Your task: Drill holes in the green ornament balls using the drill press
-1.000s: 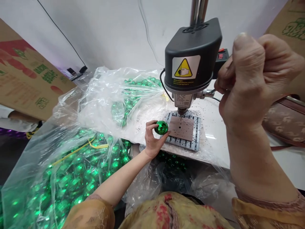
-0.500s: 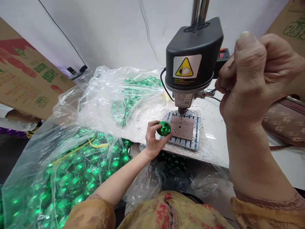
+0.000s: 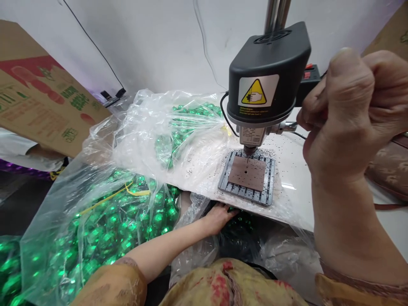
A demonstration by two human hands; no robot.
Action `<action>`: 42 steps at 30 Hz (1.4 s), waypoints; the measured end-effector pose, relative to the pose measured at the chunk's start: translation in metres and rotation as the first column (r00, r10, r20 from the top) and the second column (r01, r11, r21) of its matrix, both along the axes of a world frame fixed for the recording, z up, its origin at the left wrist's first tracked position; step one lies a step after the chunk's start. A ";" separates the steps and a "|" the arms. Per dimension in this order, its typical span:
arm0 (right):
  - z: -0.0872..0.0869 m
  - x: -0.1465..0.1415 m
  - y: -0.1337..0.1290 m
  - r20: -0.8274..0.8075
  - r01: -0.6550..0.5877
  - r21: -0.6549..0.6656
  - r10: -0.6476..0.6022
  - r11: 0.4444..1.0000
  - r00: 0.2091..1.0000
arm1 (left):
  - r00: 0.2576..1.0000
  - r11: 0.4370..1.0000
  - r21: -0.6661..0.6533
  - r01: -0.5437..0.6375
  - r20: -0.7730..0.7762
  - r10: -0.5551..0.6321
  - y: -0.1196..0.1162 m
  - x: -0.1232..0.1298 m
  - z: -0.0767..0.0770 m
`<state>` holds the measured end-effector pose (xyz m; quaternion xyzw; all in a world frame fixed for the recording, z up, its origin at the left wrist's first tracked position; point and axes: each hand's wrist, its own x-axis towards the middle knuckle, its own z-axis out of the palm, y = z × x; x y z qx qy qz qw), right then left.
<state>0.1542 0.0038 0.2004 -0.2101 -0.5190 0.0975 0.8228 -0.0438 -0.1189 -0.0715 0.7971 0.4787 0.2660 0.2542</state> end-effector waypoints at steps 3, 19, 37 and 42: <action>-0.002 0.000 -0.001 0.004 -0.009 -0.018 0.009 1.000 1.000 | 0.987 0.989 -0.106 0.107 -0.106 -0.119 0.003 0.001 0.018; -0.005 0.000 -0.001 -0.019 -0.017 -0.013 0.016 1.000 1.000 | 0.833 0.835 0.161 -0.526 -0.104 0.544 0.233 -0.111 0.129; 0.000 -0.005 -0.009 0.025 0.068 -0.053 -0.066 0.996 0.997 | 0.565 0.842 -0.540 0.007 0.697 0.442 0.172 -0.036 0.114; -0.002 -0.003 -0.009 0.032 0.029 -0.021 -0.028 0.999 0.999 | 0.553 0.876 -0.482 0.008 0.732 0.397 0.148 -0.003 0.102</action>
